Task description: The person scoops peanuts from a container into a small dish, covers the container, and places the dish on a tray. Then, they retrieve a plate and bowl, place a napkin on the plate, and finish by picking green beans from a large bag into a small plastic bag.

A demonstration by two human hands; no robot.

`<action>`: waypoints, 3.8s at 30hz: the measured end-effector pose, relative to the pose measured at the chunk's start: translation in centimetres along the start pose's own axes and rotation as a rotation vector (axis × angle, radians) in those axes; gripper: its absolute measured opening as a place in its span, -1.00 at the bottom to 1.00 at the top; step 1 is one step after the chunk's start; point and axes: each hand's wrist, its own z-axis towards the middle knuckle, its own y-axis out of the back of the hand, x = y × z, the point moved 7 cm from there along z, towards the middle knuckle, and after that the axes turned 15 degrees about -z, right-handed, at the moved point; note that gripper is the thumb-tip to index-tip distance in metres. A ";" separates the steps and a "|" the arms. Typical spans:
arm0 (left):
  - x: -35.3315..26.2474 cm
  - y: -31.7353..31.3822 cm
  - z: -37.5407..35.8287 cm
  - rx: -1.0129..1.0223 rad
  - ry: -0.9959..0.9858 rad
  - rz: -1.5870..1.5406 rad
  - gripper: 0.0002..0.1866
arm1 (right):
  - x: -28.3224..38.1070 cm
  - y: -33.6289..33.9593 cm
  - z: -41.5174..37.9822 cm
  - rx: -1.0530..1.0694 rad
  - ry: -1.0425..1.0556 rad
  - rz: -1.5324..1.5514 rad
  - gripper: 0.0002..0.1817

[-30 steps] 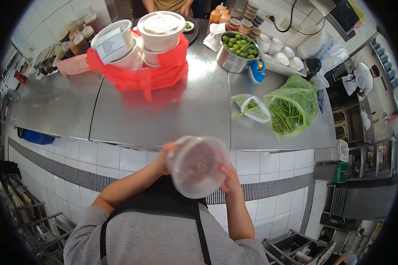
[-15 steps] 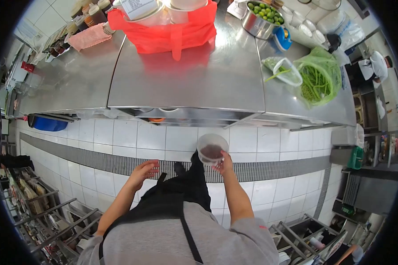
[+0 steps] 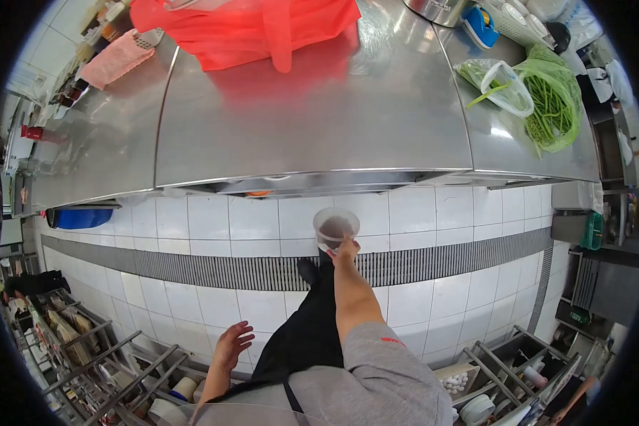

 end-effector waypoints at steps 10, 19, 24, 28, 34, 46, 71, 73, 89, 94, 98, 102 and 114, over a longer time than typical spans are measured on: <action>3.5 -2.8 10.0 0.125 -0.053 0.096 -0.58 | 3.6 -5.9 12.5 -0.167 0.097 0.124 -0.27; 3.7 -3.9 12.3 0.127 -0.047 0.219 -0.55 | 6.7 -9.9 15.9 0.509 0.104 0.263 -0.42; 1.7 -6.4 11.3 0.140 -0.067 0.318 -0.53 | 7.9 -4.1 13.9 0.207 0.298 -0.431 -0.60; -0.3 -9.9 7.9 0.291 -0.082 0.319 -0.57 | 3.6 1.2 11.7 -0.133 1.083 -1.612 -0.65; -5.3 -15.7 2.4 0.425 -0.166 0.371 -0.57 | 0.6 16.2 -5.3 -0.033 0.460 -1.379 -0.38; -9.7 -29.0 -2.1 0.773 -0.519 0.660 -0.80 | 25.7 23.0 -24.1 -0.670 1.607 -0.533 -0.62; -13.8 -64.6 -6.1 0.844 -1.111 0.563 -0.73 | 46.8 21.5 -30.3 -0.229 1.959 -0.759 -0.82; -12.9 -66.0 -7.8 1.032 -1.030 0.639 -0.75 | 45.6 24.7 -29.2 -0.300 1.794 -0.578 -0.76; 2.6 -65.7 -11.0 1.560 -0.462 1.155 -0.87 | 23.0 36.1 -30.2 -0.841 1.189 -0.176 -0.81; 9.4 -62.4 -12.4 1.646 -0.319 1.308 -0.81 | 16.3 36.9 -27.3 -0.806 0.976 -0.191 -0.82; 12.0 -63.8 -14.4 1.754 -0.513 1.339 -0.79 | 11.0 38.9 -22.3 -0.766 0.789 -0.318 -0.80; 10.9 -66.3 -17.2 1.812 -0.463 1.086 -0.78 | 2.2 40.5 -14.1 -0.560 0.439 -0.552 -0.70; -17.4 -68.6 -7.1 0.789 -1.827 0.870 -0.72 | 31.8 30.5 -27.3 -0.805 1.431 -0.552 -0.84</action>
